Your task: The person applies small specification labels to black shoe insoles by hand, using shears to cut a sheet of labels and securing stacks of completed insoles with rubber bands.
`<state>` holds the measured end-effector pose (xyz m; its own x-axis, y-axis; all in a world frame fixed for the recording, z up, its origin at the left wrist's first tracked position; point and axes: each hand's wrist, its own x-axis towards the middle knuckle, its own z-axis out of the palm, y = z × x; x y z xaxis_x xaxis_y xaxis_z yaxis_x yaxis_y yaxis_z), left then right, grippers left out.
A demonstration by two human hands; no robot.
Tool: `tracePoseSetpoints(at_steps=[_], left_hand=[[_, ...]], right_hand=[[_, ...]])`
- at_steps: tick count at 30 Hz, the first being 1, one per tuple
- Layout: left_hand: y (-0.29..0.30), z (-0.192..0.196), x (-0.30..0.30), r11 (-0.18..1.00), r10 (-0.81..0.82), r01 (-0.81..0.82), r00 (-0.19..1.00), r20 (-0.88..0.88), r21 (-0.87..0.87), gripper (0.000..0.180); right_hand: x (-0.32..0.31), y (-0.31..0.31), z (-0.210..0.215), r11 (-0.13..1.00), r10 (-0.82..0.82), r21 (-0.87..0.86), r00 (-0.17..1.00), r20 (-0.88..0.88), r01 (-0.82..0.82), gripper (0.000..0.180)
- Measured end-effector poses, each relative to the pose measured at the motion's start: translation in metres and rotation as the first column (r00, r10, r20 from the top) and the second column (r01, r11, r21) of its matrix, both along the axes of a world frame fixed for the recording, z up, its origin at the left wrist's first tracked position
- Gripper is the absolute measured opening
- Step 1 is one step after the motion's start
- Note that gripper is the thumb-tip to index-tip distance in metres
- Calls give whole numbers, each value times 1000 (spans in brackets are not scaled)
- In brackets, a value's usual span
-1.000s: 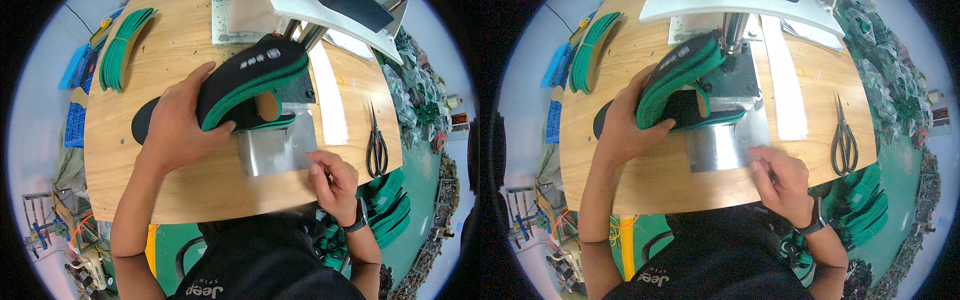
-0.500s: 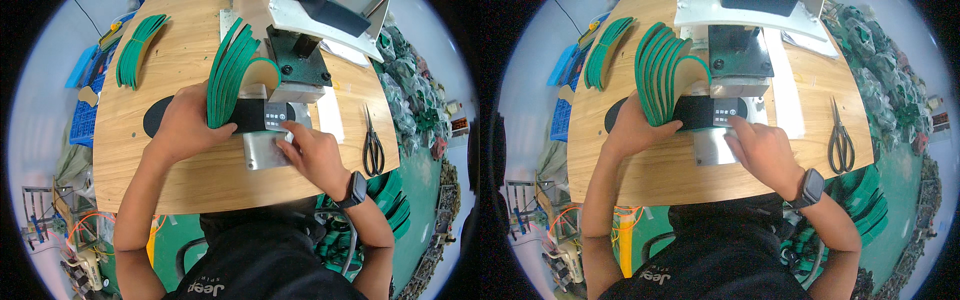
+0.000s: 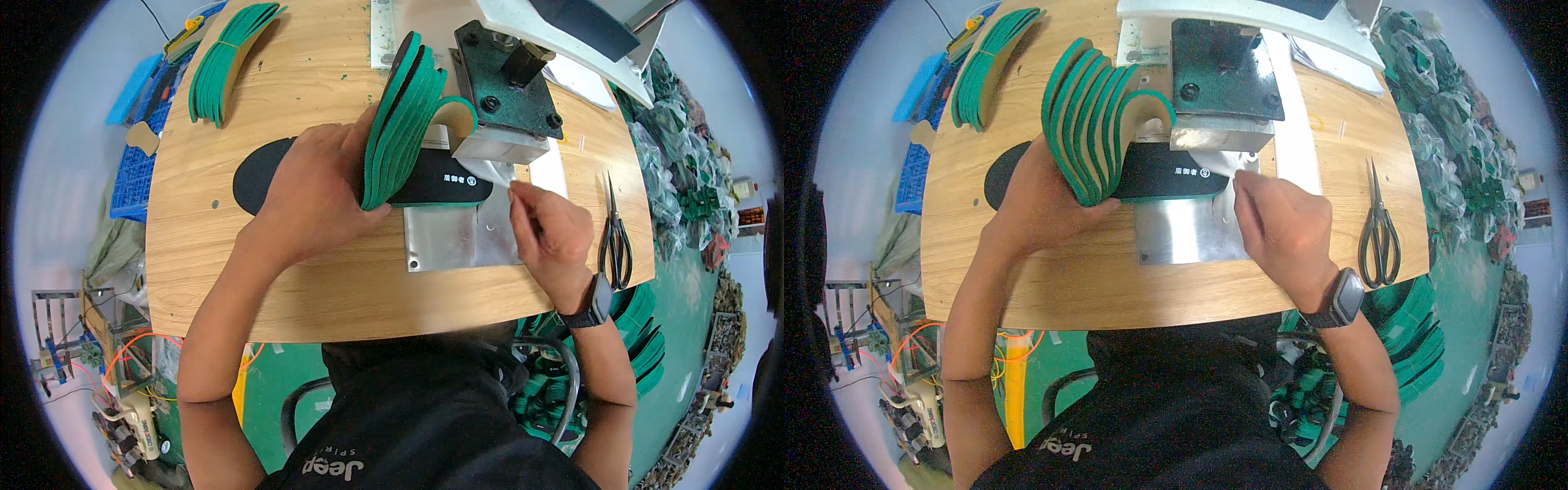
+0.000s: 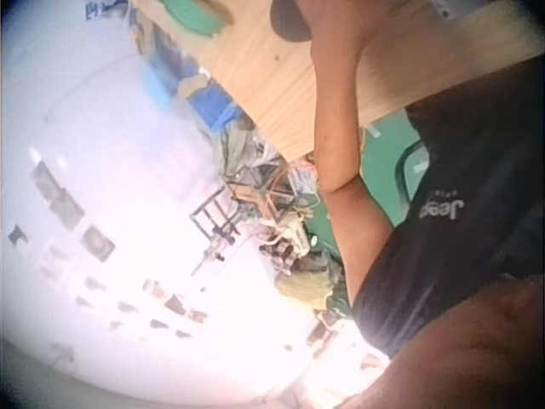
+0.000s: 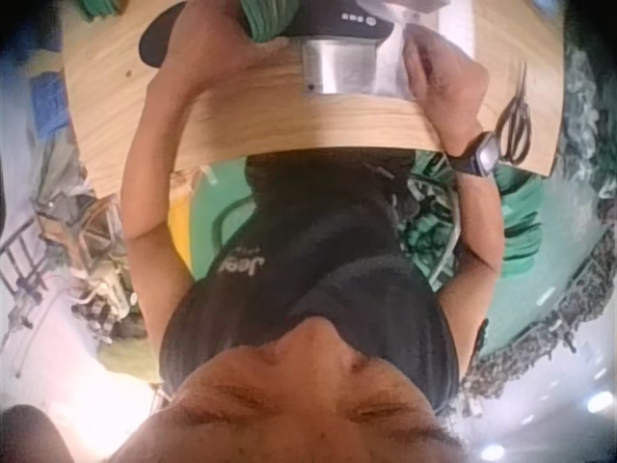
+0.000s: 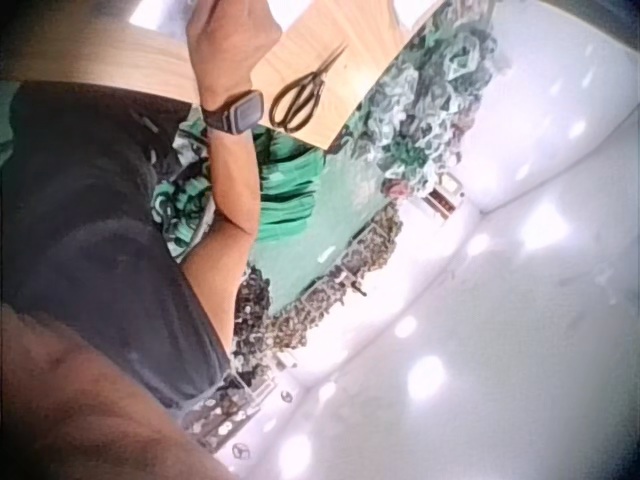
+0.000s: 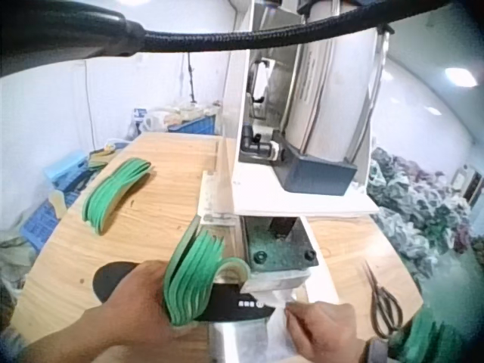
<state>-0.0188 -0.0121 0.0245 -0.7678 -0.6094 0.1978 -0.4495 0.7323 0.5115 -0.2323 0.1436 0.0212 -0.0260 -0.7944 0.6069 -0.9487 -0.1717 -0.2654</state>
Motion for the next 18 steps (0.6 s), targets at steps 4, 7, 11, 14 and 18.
tracePoseSetpoints(at_steps=[4,7,11,14,18], left_hand=[[-4,23,-1,966,23,-28,999,21,257,48],[-7,25,4,921,122,-76,987,-100,382,53],[-16,4,19,950,227,-123,904,-363,286,51],[-17,1,28,884,354,-108,789,-502,454,49],[-15,2,30,880,381,-142,783,-493,454,45]], right_hand=[[-7,5,-6,1000,-6,14,1000,-14,6,15],[-7,2,-13,1000,28,5,998,-49,-28,13],[1,-11,-18,989,132,77,986,-98,-125,12],[4,-9,-20,989,122,97,984,-129,-110,11],[6,-11,-18,990,119,96,985,-123,-107,10]])
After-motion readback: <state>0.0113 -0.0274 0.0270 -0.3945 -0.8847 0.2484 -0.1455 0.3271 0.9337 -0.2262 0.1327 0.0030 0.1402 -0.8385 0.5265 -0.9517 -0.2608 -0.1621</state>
